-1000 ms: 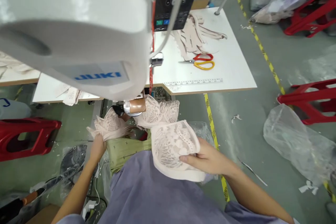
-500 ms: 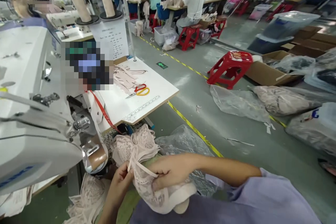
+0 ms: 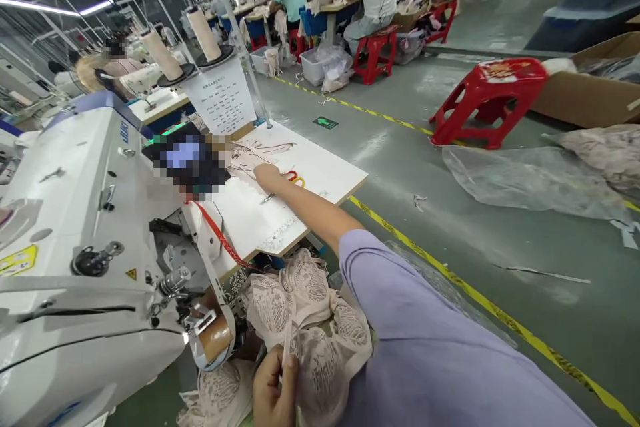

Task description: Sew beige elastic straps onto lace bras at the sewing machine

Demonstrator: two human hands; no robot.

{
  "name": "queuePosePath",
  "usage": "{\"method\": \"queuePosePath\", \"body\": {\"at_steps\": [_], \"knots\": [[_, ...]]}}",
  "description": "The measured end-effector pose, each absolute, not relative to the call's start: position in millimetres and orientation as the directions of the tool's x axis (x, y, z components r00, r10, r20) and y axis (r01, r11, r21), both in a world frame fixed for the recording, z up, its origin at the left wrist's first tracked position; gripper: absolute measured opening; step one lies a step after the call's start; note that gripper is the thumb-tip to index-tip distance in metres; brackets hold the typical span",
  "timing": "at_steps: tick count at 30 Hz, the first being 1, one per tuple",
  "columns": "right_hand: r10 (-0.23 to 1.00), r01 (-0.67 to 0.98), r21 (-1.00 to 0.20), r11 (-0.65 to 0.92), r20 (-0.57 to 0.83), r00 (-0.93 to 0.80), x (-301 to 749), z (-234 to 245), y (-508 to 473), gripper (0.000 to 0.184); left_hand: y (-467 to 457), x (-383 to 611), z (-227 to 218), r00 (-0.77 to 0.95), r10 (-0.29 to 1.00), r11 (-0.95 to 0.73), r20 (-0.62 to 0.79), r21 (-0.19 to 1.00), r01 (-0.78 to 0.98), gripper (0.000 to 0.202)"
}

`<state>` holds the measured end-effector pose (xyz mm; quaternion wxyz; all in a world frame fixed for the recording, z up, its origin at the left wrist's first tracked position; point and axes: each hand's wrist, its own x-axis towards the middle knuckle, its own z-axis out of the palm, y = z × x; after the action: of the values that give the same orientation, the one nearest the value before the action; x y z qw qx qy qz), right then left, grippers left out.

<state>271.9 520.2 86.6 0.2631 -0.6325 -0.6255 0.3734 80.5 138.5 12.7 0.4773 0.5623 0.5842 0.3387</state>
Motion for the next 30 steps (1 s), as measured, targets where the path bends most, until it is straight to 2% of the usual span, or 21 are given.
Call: {"method": "queuePosePath", "body": {"at_steps": [3,7,9,11,13,15,18,20,21,23,25,27,30], "knots": [[0.974,0.425,-0.901,-0.086,-0.166,-0.155,278,79,512,0.023,136,74,21,0.032,0.995,0.074,-0.093,0.921,0.382,0.044],[0.918,0.121,-0.985,-0.122,-0.158,-0.365,288,66,455,0.021,140,72,32,-0.015,0.995,0.095,-0.096,0.922,0.376,0.032],[0.874,-0.023,-0.985,-0.168,-0.138,-0.465,283,57,410,0.02,146,70,40,-0.015,0.995,0.097,-0.099,0.926,0.365,0.041],[0.816,-0.156,-0.96,-0.231,-0.104,-0.569,272,49,360,0.023,152,66,50,0.007,0.992,0.112,-0.123,0.923,0.369,0.041],[0.753,-0.278,-0.916,-0.291,-0.04,-0.656,259,44,313,0.033,157,60,61,0.034,0.977,0.188,-0.212,0.922,0.339,0.038],[0.706,-0.377,-0.87,-0.318,0.048,-0.706,247,42,275,0.031,160,54,69,0.077,0.944,0.296,-0.32,0.927,0.23,0.042],[0.691,-0.429,-0.856,-0.289,0.123,-0.712,234,39,237,0.017,158,48,75,0.177,0.898,0.397,-0.402,0.915,0.067,0.042],[0.718,-0.427,-0.833,-0.352,0.052,-0.694,227,32,219,0.016,154,48,77,0.185,0.897,0.401,-0.402,0.915,0.045,0.039],[0.708,-0.422,-0.797,-0.431,-0.009,-0.706,225,26,211,0.021,152,48,78,0.164,0.907,0.385,-0.388,0.922,0.051,0.038],[0.612,-0.378,-0.691,-0.616,-0.118,-0.782,221,16,197,0.039,148,49,83,0.113,0.937,0.322,-0.33,0.943,0.083,0.036],[0.513,-0.32,-0.632,-0.706,-0.143,-0.847,220,12,187,0.06,146,50,90,0.087,0.96,0.248,-0.265,0.954,0.168,0.035],[0.57,-0.343,-0.651,-0.677,-0.169,-0.804,220,15,185,0.062,147,52,97,0.105,0.97,0.184,-0.221,0.943,0.279,0.035],[0.763,-0.395,-0.739,-0.546,-0.244,-0.598,217,30,201,0.044,152,51,102,0.162,0.979,0.044,-0.126,0.899,0.436,0.033]]}}
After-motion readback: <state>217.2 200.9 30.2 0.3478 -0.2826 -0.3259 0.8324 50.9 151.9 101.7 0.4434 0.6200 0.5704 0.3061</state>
